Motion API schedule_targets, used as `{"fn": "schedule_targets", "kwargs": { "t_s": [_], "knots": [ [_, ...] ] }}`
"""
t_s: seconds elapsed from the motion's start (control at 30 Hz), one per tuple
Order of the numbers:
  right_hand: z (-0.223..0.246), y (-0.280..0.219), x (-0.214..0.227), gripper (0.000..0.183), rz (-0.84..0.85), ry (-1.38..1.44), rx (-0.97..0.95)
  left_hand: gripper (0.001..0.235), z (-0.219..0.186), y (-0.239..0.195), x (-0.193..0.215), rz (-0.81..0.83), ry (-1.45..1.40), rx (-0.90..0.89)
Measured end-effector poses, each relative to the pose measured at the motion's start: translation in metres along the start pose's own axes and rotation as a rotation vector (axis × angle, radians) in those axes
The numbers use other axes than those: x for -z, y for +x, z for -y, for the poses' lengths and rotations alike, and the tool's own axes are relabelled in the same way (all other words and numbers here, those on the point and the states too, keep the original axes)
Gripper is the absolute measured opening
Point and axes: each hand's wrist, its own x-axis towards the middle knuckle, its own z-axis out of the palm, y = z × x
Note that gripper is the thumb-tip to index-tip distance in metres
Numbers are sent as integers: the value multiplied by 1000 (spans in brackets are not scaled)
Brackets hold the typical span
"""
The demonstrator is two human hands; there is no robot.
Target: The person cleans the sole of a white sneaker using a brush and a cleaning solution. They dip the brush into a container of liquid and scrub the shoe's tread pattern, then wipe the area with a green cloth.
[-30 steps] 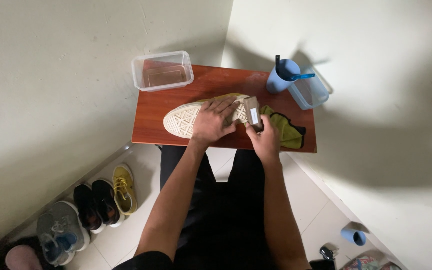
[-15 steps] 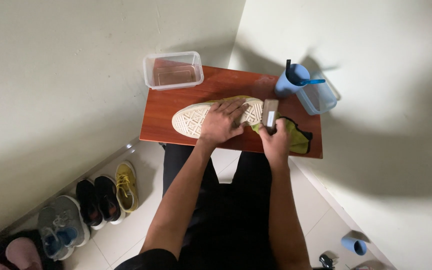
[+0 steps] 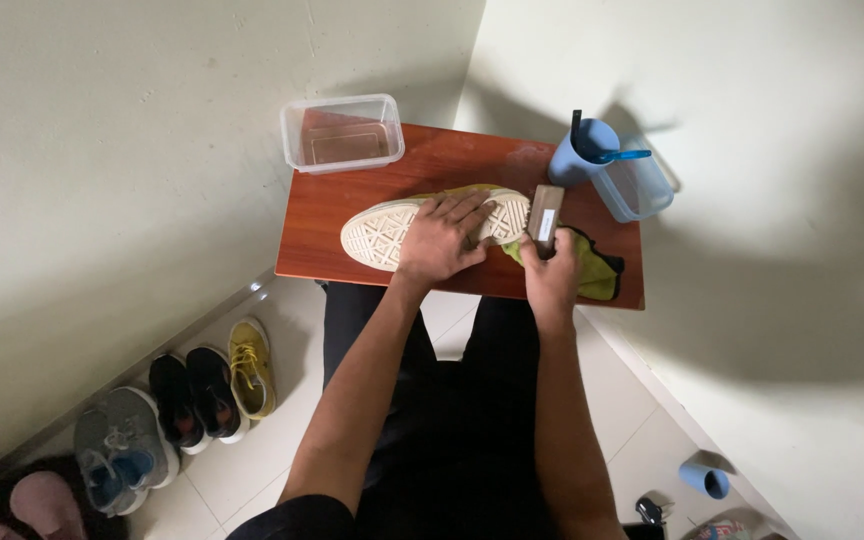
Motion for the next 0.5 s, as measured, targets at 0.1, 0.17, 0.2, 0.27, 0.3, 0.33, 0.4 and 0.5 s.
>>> {"fn": "schedule_targets", "kwargs": {
  "t_s": [0.1, 0.17, 0.2, 0.27, 0.3, 0.33, 0.4, 0.5],
  "knots": [
    [3, -3, -4, 37, 95, -36, 76, 50, 0, 1, 0, 7, -6, 1],
    [5, -1, -6, 36, 61, -30, 57, 50, -1, 2, 3, 10, -6, 5],
    [6, 1, -6, 34, 24, -24, 45, 50, -2, 3, 4, 8, -4, 6],
    [6, -1, -7, 36, 22, -28, 14, 50, -3, 2, 5, 2, -11, 3],
    [8, 0, -9, 39, 19, -30, -13, 49, -1, 3, 5, -6, -16, -2],
    [13, -1, -8, 39, 19, -28, -11, 49, 0, 3, 4, -8, -13, -2],
    [21, -5, -7, 38, 116, 5, 32, 49, -1, -1, 2, -3, -16, -2],
    [25, 5, -9, 34, 19, 25, 22, 49, -1, 1, 1, -10, -10, 3]
  ]
}}
